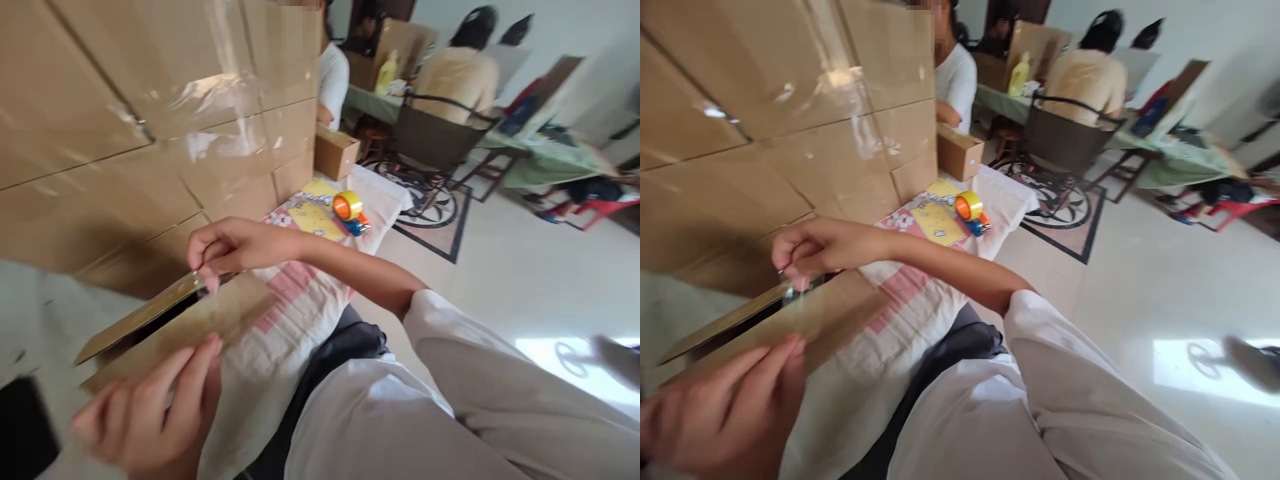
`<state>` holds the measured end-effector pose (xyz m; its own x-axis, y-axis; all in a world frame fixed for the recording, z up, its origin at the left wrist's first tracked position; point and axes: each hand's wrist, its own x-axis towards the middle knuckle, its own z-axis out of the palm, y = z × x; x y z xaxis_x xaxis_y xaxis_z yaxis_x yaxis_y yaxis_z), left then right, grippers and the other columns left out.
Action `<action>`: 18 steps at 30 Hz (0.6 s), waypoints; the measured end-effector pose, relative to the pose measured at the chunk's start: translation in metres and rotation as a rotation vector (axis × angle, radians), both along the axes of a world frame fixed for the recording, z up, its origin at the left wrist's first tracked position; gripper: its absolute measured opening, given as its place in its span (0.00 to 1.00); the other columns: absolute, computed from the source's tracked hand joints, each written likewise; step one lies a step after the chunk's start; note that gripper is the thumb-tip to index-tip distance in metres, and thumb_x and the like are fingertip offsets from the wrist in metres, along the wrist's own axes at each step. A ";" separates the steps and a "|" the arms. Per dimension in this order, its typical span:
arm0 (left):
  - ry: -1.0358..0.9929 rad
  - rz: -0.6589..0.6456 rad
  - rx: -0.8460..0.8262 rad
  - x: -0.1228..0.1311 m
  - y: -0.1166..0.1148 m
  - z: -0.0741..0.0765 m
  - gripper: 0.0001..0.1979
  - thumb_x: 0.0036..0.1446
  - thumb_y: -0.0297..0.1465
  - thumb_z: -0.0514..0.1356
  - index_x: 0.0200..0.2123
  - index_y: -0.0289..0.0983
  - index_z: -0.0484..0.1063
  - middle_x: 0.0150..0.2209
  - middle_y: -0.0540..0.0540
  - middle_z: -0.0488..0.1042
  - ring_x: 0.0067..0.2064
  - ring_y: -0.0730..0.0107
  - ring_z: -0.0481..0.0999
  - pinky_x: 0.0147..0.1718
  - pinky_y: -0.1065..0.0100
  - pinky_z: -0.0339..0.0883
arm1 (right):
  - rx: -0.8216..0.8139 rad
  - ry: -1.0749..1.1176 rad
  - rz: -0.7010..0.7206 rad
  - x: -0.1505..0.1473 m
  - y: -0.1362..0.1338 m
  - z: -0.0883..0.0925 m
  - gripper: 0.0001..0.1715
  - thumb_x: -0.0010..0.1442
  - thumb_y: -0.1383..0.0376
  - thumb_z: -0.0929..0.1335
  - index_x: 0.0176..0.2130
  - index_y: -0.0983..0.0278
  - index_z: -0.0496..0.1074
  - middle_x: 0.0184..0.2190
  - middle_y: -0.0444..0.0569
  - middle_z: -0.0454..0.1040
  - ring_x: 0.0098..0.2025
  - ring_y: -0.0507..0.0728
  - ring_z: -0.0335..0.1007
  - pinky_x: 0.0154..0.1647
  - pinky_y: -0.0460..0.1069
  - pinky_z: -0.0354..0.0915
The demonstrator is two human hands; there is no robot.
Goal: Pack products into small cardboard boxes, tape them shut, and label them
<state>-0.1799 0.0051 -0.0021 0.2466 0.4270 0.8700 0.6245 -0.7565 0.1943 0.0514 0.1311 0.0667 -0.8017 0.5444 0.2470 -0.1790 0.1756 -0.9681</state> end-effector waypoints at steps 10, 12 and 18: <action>0.564 0.249 0.162 0.022 0.016 0.037 0.10 0.53 0.26 0.72 0.38 0.37 0.75 0.31 0.49 0.80 0.31 0.66 0.73 0.34 0.60 0.58 | 0.153 -0.082 0.175 -0.030 0.054 -0.007 0.04 0.66 0.72 0.68 0.38 0.67 0.67 0.31 0.45 0.79 0.36 0.49 0.75 0.41 0.44 0.66; 0.579 0.266 0.121 0.023 0.019 0.034 0.10 0.54 0.26 0.71 0.38 0.37 0.75 0.32 0.49 0.80 0.32 0.66 0.74 0.35 0.60 0.58 | 0.155 -0.110 0.154 -0.031 0.057 -0.014 0.04 0.65 0.73 0.69 0.38 0.68 0.68 0.31 0.46 0.80 0.36 0.49 0.75 0.40 0.43 0.66; 0.549 0.314 0.064 0.024 0.019 0.021 0.10 0.56 0.26 0.71 0.40 0.37 0.75 0.33 0.47 0.80 0.33 0.66 0.73 0.37 0.61 0.59 | 0.147 -0.081 0.060 -0.029 0.058 -0.046 0.02 0.66 0.70 0.68 0.39 0.67 0.70 0.38 0.52 0.83 0.46 0.54 0.79 0.48 0.47 0.68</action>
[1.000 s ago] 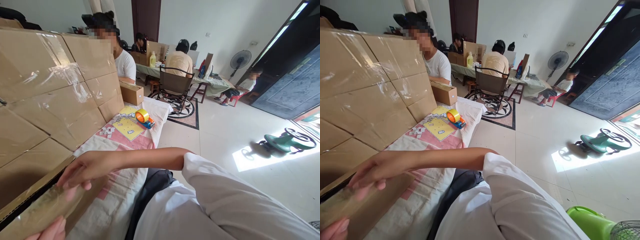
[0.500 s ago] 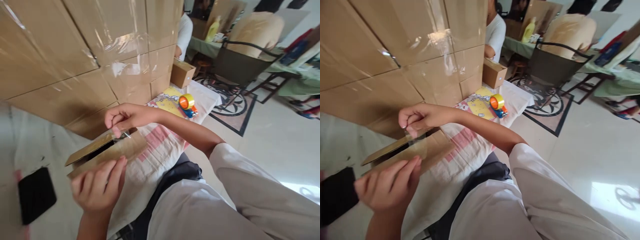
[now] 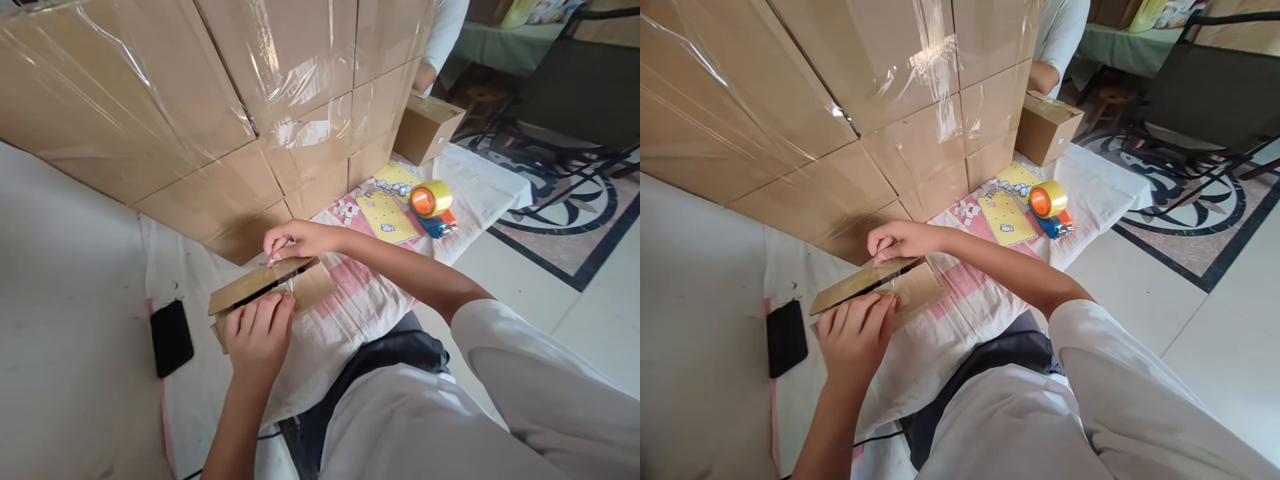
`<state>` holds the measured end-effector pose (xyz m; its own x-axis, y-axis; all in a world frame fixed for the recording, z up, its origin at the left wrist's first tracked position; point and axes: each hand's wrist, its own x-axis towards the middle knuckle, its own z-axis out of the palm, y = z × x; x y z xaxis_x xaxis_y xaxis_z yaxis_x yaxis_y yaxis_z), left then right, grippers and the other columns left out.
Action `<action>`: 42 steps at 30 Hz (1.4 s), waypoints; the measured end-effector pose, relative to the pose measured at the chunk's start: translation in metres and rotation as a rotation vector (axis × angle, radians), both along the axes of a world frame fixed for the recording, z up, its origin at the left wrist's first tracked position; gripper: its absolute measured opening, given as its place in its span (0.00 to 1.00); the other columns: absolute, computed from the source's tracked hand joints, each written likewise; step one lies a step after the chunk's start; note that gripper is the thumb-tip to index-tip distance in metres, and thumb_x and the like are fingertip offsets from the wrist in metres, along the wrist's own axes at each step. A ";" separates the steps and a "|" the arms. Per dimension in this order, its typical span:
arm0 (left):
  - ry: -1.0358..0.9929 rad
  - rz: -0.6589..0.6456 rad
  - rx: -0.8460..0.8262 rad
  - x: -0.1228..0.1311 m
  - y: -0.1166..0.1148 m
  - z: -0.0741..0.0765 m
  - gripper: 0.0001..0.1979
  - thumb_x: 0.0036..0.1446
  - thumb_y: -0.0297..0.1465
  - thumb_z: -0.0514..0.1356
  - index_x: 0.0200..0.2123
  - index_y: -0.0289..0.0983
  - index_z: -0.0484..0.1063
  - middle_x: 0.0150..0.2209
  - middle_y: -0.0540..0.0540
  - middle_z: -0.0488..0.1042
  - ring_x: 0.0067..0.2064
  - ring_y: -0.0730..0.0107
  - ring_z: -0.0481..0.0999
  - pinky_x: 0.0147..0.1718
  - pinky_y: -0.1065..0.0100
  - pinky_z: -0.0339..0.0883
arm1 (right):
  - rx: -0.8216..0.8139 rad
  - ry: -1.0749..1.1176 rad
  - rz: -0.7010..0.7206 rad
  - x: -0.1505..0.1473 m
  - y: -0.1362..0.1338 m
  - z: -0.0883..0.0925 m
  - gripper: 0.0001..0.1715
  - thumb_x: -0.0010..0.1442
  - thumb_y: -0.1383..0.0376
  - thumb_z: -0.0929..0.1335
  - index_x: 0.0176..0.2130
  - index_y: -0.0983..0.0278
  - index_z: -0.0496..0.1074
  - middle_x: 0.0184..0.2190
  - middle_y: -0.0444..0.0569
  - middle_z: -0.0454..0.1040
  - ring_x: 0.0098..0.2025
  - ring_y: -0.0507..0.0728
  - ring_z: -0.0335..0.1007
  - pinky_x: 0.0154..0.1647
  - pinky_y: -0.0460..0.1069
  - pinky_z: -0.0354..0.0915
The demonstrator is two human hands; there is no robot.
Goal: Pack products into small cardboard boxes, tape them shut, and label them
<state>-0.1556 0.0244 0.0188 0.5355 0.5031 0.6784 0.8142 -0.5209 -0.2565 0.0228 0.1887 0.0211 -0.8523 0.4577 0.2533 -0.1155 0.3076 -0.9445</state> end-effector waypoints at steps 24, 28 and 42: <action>-0.629 0.073 -0.133 0.007 0.007 -0.027 0.09 0.64 0.20 0.59 0.45 0.38 0.72 0.42 0.44 0.72 0.44 0.68 0.78 0.45 0.62 0.75 | 0.289 0.151 -0.158 0.005 0.001 -0.015 0.12 0.72 0.59 0.65 0.45 0.64 0.74 0.43 0.52 0.81 0.46 0.54 0.79 0.51 0.48 0.69; -0.468 -0.018 -0.161 0.005 0.004 -0.031 0.10 0.62 0.20 0.62 0.43 0.39 0.73 0.40 0.46 0.73 0.45 0.67 0.79 0.46 0.63 0.76 | 0.229 0.151 -0.108 0.005 0.002 -0.019 0.09 0.71 0.61 0.67 0.46 0.65 0.73 0.43 0.52 0.82 0.46 0.54 0.80 0.52 0.49 0.69; -0.172 -0.084 -0.334 0.002 0.001 -0.030 0.09 0.63 0.20 0.60 0.42 0.39 0.71 0.50 0.42 0.82 0.53 0.61 0.80 0.50 0.58 0.64 | 0.144 -0.026 -0.046 0.005 0.012 -0.027 0.19 0.68 0.77 0.61 0.53 0.66 0.73 0.52 0.56 0.79 0.55 0.53 0.78 0.55 0.48 0.69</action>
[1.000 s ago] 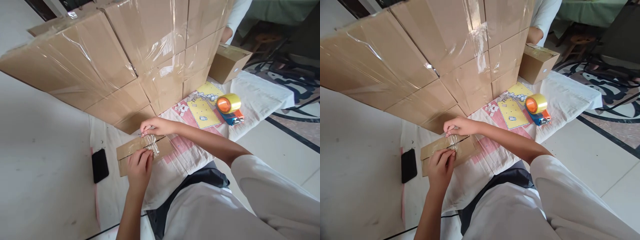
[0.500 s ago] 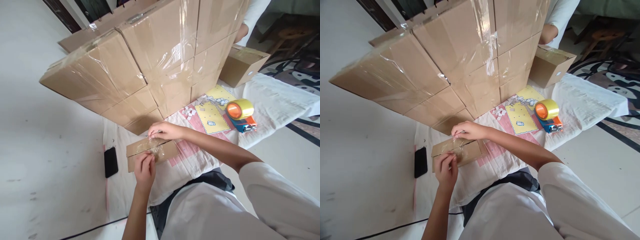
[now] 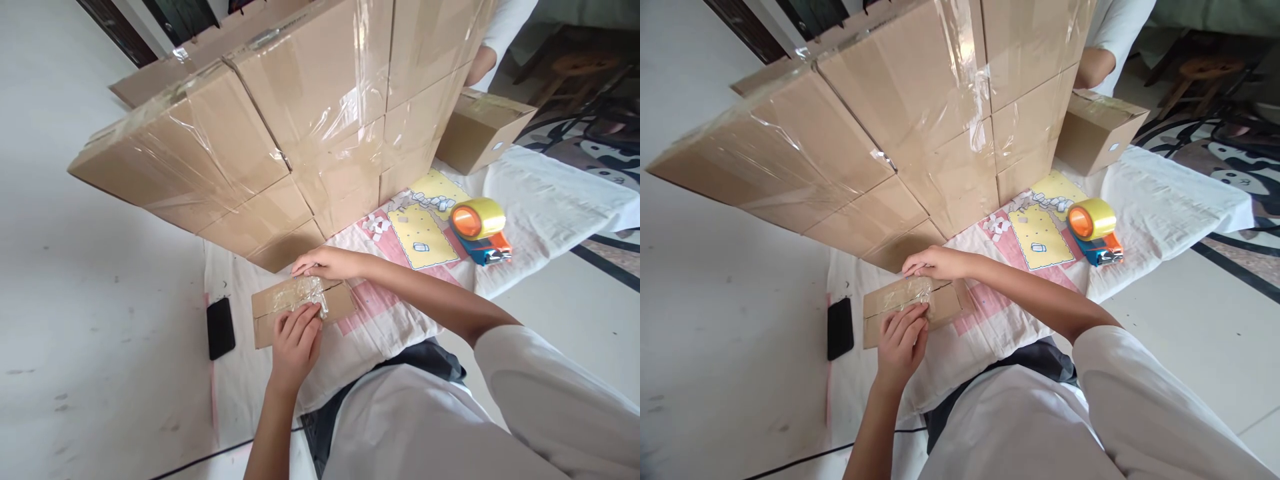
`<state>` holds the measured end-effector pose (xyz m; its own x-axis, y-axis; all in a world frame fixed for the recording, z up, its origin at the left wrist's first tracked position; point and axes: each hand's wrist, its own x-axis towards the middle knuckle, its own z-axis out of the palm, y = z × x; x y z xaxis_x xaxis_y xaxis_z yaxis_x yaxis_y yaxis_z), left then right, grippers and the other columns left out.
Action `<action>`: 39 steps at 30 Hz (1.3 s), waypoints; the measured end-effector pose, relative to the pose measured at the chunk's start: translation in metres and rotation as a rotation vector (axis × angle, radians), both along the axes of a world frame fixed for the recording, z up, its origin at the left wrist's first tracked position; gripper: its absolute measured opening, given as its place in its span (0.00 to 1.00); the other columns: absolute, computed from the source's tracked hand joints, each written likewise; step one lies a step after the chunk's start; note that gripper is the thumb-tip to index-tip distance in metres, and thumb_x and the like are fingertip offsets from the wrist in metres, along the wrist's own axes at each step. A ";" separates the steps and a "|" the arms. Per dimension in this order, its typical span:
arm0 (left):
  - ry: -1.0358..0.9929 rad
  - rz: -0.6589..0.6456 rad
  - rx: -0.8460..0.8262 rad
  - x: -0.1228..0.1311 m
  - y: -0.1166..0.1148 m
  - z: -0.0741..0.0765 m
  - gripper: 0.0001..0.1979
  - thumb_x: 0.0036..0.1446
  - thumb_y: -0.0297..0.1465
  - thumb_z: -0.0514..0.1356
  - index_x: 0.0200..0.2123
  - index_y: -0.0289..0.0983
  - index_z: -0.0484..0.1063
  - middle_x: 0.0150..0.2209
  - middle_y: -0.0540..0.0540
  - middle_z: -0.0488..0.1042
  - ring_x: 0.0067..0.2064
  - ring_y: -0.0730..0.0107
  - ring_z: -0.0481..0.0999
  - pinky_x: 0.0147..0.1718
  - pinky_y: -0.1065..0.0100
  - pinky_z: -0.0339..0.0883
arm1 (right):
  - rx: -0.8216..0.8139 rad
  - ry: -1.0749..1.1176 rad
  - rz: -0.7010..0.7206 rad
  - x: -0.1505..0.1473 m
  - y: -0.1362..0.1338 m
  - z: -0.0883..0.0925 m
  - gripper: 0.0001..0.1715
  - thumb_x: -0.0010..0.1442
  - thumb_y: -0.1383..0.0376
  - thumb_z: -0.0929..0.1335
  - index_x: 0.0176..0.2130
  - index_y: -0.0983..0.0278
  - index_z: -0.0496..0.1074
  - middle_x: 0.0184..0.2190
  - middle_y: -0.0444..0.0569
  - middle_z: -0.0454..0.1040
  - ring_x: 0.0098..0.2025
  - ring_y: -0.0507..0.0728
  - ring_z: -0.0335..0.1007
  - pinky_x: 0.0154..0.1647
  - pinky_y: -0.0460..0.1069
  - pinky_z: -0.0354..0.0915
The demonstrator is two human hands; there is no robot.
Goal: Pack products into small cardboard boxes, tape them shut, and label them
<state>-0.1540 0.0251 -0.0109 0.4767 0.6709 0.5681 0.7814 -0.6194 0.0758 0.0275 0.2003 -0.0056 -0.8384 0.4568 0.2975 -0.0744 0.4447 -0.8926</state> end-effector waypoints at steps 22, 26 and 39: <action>0.119 -0.014 0.134 0.002 0.001 -0.010 0.21 0.62 0.22 0.63 0.57 0.40 0.74 0.54 0.46 0.81 0.58 0.62 0.79 0.59 0.64 0.63 | 0.235 -0.778 -1.253 0.232 -0.054 -0.100 0.21 0.63 0.62 0.66 0.52 0.62 0.80 0.57 0.62 0.69 0.57 0.71 0.60 0.59 0.65 0.60; 0.109 -0.009 0.145 0.003 0.000 -0.012 0.21 0.62 0.23 0.64 0.58 0.41 0.74 0.54 0.46 0.81 0.58 0.62 0.79 0.58 0.64 0.63 | 0.245 -0.779 -1.234 0.227 -0.049 -0.104 0.16 0.62 0.65 0.66 0.46 0.63 0.80 0.56 0.61 0.69 0.58 0.69 0.59 0.59 0.62 0.60; 0.138 0.109 0.147 0.024 -0.001 -0.006 0.18 0.65 0.27 0.61 0.57 0.41 0.74 0.54 0.45 0.81 0.52 0.58 0.80 0.51 0.58 0.61 | 0.271 -0.650 -1.331 0.212 -0.059 -0.116 0.20 0.65 0.62 0.64 0.52 0.62 0.78 0.53 0.57 0.74 0.53 0.67 0.61 0.57 0.62 0.59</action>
<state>-0.1299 0.0246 -0.0166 0.4857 0.6378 0.5977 0.8412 -0.5270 -0.1213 0.2399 0.1417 -0.1212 0.1172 0.9623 0.2454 0.8701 0.0196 -0.4924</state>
